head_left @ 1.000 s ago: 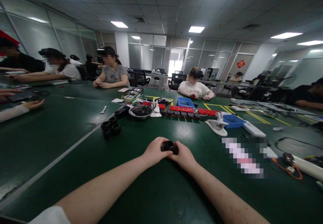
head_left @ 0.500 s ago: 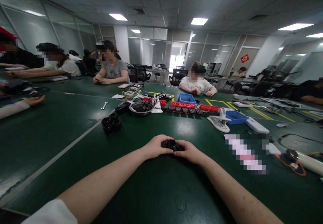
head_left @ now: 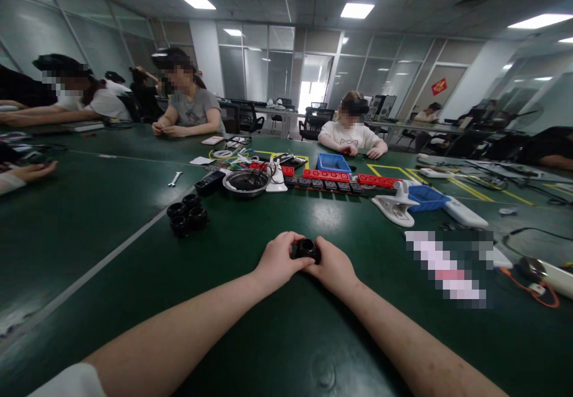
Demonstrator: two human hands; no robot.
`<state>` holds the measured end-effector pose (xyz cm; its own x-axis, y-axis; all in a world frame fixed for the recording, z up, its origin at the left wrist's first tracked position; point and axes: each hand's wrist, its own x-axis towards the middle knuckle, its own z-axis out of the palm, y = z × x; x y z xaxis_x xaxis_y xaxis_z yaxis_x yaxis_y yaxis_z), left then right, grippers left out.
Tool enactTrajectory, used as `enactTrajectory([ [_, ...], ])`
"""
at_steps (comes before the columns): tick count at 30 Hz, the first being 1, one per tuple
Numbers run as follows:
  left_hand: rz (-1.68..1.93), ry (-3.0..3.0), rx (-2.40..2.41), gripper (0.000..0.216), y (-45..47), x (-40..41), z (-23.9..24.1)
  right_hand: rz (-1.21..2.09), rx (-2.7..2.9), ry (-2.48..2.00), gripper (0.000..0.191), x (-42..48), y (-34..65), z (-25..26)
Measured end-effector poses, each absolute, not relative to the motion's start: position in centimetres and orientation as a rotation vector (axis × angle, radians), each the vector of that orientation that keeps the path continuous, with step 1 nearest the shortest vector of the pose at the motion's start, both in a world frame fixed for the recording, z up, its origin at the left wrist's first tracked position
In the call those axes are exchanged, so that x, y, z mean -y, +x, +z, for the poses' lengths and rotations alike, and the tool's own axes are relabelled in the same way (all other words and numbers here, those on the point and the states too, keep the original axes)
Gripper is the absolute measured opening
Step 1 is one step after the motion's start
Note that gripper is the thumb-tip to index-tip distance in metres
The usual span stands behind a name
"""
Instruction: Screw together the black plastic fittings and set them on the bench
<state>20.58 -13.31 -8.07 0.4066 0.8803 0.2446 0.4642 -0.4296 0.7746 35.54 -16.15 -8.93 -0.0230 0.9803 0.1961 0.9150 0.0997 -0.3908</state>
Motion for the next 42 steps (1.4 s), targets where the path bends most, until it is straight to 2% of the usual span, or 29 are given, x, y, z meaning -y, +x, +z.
enactTrajectory([
  [5, 0.718, 2.113, -0.898, 0.039, 19.9, 11.8, -8.1, 0.528, 2.08, -1.513, 0.045, 16.0, 36.8, -8.6],
  [10, 0.654, 2.108, -0.742, 0.043, 19.3, 11.0, -7.8, 0.906, 2.021, -1.372, 0.031, 15.5, 38.4, -8.3],
  [13, 0.611, 2.058, -0.721, 0.048, 19.3, 10.9, -7.7, 1.023, 1.971, -1.346, 0.034, 15.2, 38.7, -8.3],
  [20, 0.606, 2.042, -0.777, 0.044, 19.6, 10.9, -7.6, 1.001, 1.961, -1.413, 0.024, 15.0, 38.7, -8.5],
  [26, 0.76, 2.042, -1.012, 0.04, 20.3, 11.7, -8.2, 0.524, 1.923, -1.729, 0.026, 15.5, 36.7, -9.0],
  [29, 0.825, 2.063, -1.034, 0.037, 20.4, 12.1, -8.2, 0.398, 1.943, -1.785, 0.027, 15.8, 36.2, -9.0],
  [33, 0.758, 2.118, -0.914, 0.036, 19.9, 11.8, -7.9, 0.529, 2.047, -1.528, 0.046, 15.8, 36.9, -8.7],
  [37, 0.699, 2.17, -0.798, 0.038, 19.5, 11.4, -7.7, 0.847, 2.087, -1.34, 0.033, 15.4, 38.3, -8.5],
  [42, 0.683, 2.192, -0.758, 0.041, 19.6, 11.4, -7.8, 1.148, 1.963, -1.181, 0.043, 15.0, 38.9, -8.3],
])
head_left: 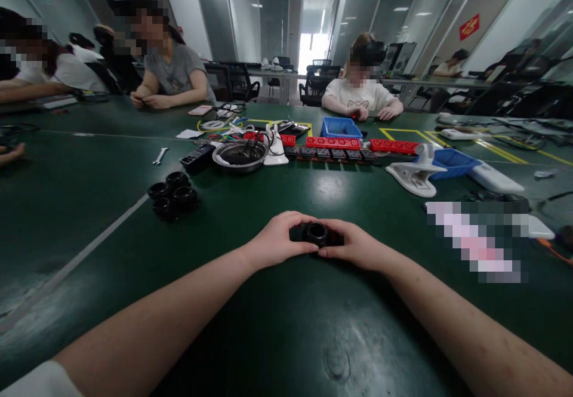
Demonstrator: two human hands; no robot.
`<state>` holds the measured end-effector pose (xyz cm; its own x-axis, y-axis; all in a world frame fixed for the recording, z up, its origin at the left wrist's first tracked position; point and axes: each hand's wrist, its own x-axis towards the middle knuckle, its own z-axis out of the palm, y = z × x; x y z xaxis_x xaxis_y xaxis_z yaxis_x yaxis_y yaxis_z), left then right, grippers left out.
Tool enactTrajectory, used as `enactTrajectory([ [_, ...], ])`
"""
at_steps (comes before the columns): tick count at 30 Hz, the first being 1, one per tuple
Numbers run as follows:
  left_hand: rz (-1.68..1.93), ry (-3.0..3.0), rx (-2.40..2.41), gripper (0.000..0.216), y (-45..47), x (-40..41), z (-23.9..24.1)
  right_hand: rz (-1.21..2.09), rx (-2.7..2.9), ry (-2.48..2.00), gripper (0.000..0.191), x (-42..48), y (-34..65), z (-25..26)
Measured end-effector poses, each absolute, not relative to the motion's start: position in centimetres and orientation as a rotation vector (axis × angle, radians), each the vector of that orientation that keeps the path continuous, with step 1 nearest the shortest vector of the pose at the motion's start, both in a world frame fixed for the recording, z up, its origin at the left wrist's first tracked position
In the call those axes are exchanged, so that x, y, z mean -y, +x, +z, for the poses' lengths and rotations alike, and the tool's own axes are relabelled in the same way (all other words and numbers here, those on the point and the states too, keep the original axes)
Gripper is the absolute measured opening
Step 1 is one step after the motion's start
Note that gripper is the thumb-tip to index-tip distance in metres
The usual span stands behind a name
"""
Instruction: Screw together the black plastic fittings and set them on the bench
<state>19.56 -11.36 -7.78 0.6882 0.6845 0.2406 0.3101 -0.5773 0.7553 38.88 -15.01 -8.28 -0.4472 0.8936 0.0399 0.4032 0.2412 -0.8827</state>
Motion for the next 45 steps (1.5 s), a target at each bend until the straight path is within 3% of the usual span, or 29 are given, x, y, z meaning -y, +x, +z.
enactTrajectory([
  [7, 0.707, 2.23, -0.8, 0.038, 20.0, 11.8, -7.9, 1.061, 1.998, -1.308, 0.032, 14.9, 38.6, -8.5],
  [14, 0.822, 2.217, -1.009, 0.036, 20.5, 12.4, -8.3, 0.45, 2.002, -1.644, 0.036, 15.5, 36.9, -9.4],
  [20, 0.739, 2.224, -0.804, 0.05, 20.0, 11.8, -8.1, 0.768, 2.069, -1.359, 0.04, 15.3, 37.9, -9.0],
  [26, 0.661, 2.174, -0.679, 0.042, 19.3, 11.0, -8.2, 1.093, 2.031, -1.234, 0.036, 15.0, 38.7, -8.4],
  [31, 0.692, 2.177, -0.734, 0.042, 19.7, 11.3, -8.1, 0.986, 2.028, -1.376, 0.033, 14.9, 38.2, -8.8],
  [37, 0.857, 2.241, -1.072, 0.036, 20.6, 12.7, -8.1, 0.335, 1.982, -1.767, 0.028, 15.4, 36.3, -9.4],
  [45, 0.702, 2.213, -0.804, 0.039, 19.7, 11.5, -7.8, 0.678, 2.082, -1.351, 0.054, 15.4, 37.9, -9.2],
])
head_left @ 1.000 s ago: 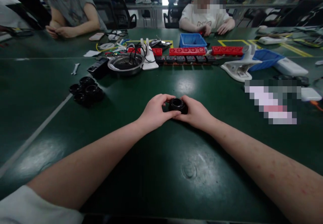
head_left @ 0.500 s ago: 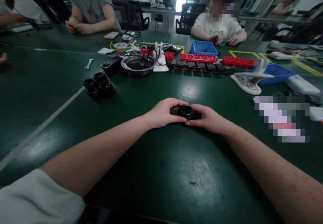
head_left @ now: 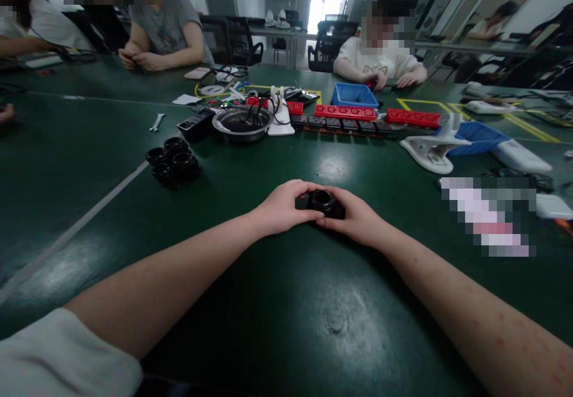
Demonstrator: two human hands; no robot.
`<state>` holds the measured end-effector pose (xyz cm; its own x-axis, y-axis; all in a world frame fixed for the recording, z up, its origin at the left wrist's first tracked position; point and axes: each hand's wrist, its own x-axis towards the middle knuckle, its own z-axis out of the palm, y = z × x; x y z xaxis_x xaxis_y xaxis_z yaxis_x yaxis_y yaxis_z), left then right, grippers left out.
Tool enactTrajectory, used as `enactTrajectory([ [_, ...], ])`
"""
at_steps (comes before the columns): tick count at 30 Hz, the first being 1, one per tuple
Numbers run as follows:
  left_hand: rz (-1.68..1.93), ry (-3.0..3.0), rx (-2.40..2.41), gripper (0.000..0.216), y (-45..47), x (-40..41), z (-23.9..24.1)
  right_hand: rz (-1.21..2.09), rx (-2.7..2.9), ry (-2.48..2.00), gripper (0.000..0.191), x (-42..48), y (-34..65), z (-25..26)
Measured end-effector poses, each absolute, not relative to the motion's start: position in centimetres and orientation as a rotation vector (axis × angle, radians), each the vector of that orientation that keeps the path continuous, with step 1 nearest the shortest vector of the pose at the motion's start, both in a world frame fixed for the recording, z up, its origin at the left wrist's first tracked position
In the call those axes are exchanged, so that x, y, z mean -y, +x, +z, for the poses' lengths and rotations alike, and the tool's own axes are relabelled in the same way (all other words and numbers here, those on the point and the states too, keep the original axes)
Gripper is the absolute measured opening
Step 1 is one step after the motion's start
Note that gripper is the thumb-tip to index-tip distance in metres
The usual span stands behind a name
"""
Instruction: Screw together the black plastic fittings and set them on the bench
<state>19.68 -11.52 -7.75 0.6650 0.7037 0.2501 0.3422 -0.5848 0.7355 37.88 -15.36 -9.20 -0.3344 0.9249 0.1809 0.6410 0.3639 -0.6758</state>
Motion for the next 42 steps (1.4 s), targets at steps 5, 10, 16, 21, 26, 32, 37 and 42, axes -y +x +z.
enactTrajectory([
  [5, 0.646, 2.196, -0.739, 0.042, 19.5, 11.1, -8.0, 1.032, 2.05, -1.211, 0.039, 15.0, 38.8, -8.7],
  [10, 0.67, 2.197, -0.822, 0.04, 19.8, 11.7, -7.7, 1.071, 2.016, -1.332, 0.026, 14.8, 38.6, -8.4],
  [16, 0.8, 2.262, -1.057, 0.035, 20.4, 12.8, -7.5, 0.466, 1.982, -1.687, 0.028, 15.4, 36.9, -9.2],
  [21, 0.728, 2.291, -0.927, 0.036, 20.1, 12.4, -7.5, 0.445, 2.101, -1.518, 0.042, 15.9, 37.0, -8.9],
  [26, 0.647, 2.266, -0.787, 0.038, 19.6, 11.9, -7.2, 0.806, 2.117, -1.299, 0.036, 15.4, 38.4, -8.2],
  [32, 0.644, 2.235, -0.8, 0.041, 19.5, 11.9, -7.0, 1.071, 2.001, -1.332, 0.028, 15.0, 38.8, -8.0],
  [37, 0.691, 2.194, -0.913, 0.04, 19.9, 12.5, -7.0, 0.919, 1.971, -1.465, 0.026, 15.0, 38.1, -8.6],
  [42, 0.869, 2.186, -1.184, 0.037, 20.5, 13.1, -7.7, 0.439, 1.913, -1.749, 0.027, 15.2, 36.4, -9.1],
])
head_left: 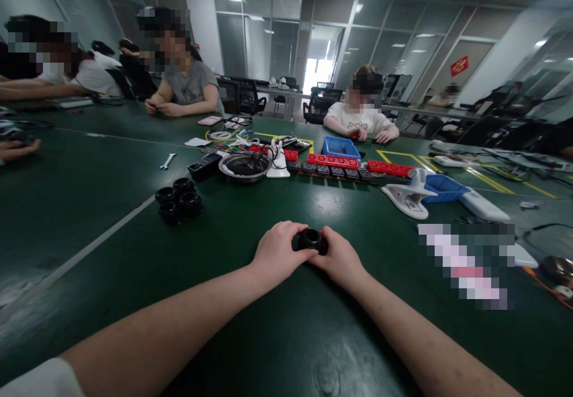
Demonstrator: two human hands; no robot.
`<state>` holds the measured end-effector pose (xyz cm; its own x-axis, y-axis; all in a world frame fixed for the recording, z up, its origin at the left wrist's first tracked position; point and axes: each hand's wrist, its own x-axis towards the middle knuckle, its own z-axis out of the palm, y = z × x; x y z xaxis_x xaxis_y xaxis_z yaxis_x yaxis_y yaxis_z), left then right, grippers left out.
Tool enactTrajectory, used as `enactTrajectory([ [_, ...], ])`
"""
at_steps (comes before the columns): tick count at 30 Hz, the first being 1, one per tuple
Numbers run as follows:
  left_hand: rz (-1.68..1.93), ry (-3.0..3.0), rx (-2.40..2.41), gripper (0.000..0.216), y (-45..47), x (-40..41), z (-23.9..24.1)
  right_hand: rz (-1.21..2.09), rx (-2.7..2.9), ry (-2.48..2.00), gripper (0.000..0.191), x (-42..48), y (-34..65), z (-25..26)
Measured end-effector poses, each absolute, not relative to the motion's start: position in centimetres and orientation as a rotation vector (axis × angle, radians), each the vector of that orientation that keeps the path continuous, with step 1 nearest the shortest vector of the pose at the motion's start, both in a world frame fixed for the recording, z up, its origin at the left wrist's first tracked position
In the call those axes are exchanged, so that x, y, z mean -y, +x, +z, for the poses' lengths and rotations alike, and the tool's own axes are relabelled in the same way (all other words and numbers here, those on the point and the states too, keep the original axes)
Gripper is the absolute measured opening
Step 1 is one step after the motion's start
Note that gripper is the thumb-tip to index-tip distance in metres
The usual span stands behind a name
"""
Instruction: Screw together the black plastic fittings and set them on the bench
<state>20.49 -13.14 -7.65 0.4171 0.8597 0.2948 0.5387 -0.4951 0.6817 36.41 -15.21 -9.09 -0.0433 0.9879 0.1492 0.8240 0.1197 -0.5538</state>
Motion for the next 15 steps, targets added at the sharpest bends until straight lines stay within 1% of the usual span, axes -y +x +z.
enactTrajectory([
  [3, 0.882, 2.195, -1.174, 0.038, 20.5, 13.0, -7.8, 0.4, 1.957, -1.746, 0.029, 15.5, 36.2, -9.0],
  [7, 0.787, 2.226, -0.981, 0.039, 20.1, 12.4, -7.3, 0.587, 2.057, -1.461, 0.051, 15.7, 37.2, -8.8],
  [8, 0.754, 2.222, -0.931, 0.039, 19.9, 12.3, -7.2, 0.639, 2.075, -1.405, 0.051, 15.7, 37.5, -8.7],
  [12, 0.665, 2.189, -0.838, 0.04, 19.5, 11.9, -6.9, 0.856, 2.083, -1.342, 0.034, 15.3, 38.7, -8.4],
  [15, 0.63, 2.168, -0.806, 0.041, 19.3, 11.7, -6.9, 0.978, 2.041, -1.338, 0.033, 15.1, 39.0, -8.3],
])
